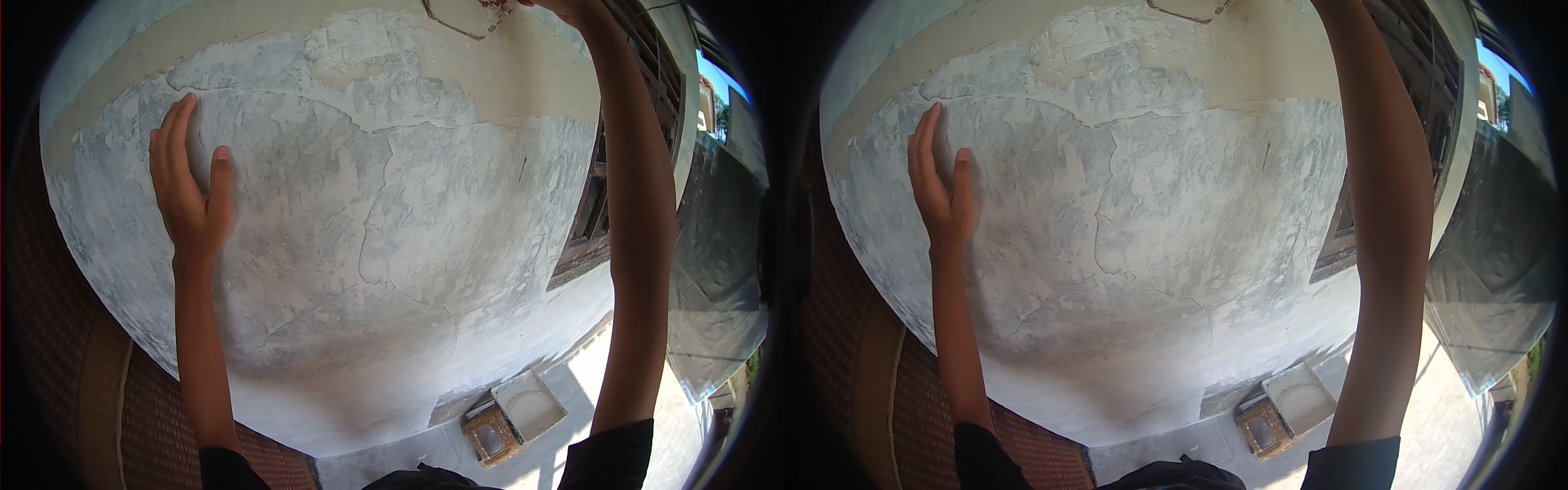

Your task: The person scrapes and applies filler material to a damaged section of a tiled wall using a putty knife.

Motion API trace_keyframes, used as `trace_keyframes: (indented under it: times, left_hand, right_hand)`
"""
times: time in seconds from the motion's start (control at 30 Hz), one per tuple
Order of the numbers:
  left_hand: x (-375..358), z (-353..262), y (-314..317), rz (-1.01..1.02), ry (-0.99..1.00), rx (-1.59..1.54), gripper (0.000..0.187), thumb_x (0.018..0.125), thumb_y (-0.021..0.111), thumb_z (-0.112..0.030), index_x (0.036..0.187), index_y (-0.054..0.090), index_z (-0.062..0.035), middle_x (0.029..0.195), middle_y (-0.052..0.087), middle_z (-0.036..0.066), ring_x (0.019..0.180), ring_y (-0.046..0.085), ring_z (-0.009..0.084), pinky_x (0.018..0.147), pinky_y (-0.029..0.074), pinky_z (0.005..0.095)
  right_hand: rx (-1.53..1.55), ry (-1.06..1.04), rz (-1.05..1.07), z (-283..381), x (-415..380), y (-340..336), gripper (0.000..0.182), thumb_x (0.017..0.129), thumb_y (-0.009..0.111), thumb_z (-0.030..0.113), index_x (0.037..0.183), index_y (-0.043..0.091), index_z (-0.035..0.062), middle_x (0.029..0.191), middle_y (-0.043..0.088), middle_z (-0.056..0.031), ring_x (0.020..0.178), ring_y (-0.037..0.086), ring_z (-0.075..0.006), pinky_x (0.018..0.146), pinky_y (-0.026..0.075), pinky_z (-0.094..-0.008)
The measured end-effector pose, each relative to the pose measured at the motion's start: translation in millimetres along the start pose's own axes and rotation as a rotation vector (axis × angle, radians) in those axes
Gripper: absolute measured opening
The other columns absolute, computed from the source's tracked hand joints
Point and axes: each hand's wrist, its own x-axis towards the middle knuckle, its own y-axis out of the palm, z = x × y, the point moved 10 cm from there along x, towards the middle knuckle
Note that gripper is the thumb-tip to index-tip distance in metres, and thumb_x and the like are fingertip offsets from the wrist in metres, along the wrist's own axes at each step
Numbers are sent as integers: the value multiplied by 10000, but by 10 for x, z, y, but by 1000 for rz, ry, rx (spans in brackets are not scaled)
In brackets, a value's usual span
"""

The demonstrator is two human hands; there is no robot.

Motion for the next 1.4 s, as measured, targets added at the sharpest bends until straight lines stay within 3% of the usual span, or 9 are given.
trace_keyframes:
  times: [0.07,0.27,0.63,0.7,0.8,1.0,1.27,1.33,1.4]
  left_hand:
    - [8,8,-6,-7,3,5,537,939,576,-186,1453,471,-72,1453,515,140,1359,462,329,1185,263,527]
    - [12,-8,-11,-6,-3,-20,536,941,577,-192,1452,472,-67,1456,513,138,1359,461,330,1183,267,524]
    - [14,2,-4,1,2,-1,526,949,573,-207,1445,475,-65,1449,517,144,1358,464,332,1173,282,528]
    - [18,-3,-10,1,8,19,527,946,575,-202,1444,475,-64,1448,517,145,1353,467,335,1168,294,526]
    - [17,-10,-5,1,11,20,527,943,575,-196,1443,475,-63,1446,518,147,1344,472,339,1156,316,522]
    - [23,-9,-13,2,0,21,526,940,577,-189,1441,477,-62,1445,517,147,1337,475,342,1148,328,518]
    - [20,-13,-9,2,0,15,528,939,581,-188,1443,477,-71,1449,513,142,1341,472,338,1149,329,514]
    - [17,-13,-7,1,-8,15,523,944,578,-190,1443,476,-70,1449,514,139,1342,472,337,1149,328,513]
    - [16,-13,-5,-2,-10,17,523,945,577,-190,1443,476,-69,1448,514,140,1342,472,337,1150,326,514]
  right_hand:
    - [52,-18,-114,4,-17,-151,256,887,786,252,1043,740,53,815,712,-11,721,643,-98,642,503,-257]
    - [84,-36,21,-20,-2,11,258,887,786,252,1045,741,52,822,709,-11,716,638,-101,635,502,-255]
    - [205,-80,-14,3,-105,-53,202,896,773,195,1025,740,43,813,701,-5,703,625,-93,618,479,-241]
    - [56,74,-182,46,-234,-196,194,903,762,168,1036,737,29,809,695,-6,710,619,-91,633,487,-244]
    - [166,-83,2,-6,-63,-9,189,903,763,170,1033,737,36,810,695,-3,707,617,-87,627,487,-248]
    - [110,35,-156,-88,-157,-174,205,889,778,193,1026,741,45,811,697,3,707,617,-85,627,480,-249]
    - [154,-75,-46,76,-59,-30,193,901,767,223,1010,746,66,819,706,9,689,614,-85,584,450,-245]
    - [16,107,-152,-22,-107,-168,196,906,759,210,1025,743,55,817,704,7,688,612,-94,616,464,-252]
    - [59,-28,-87,2,-49,-103,223,904,761,224,1045,739,52,819,707,2,696,622,-93,619,471,-252]
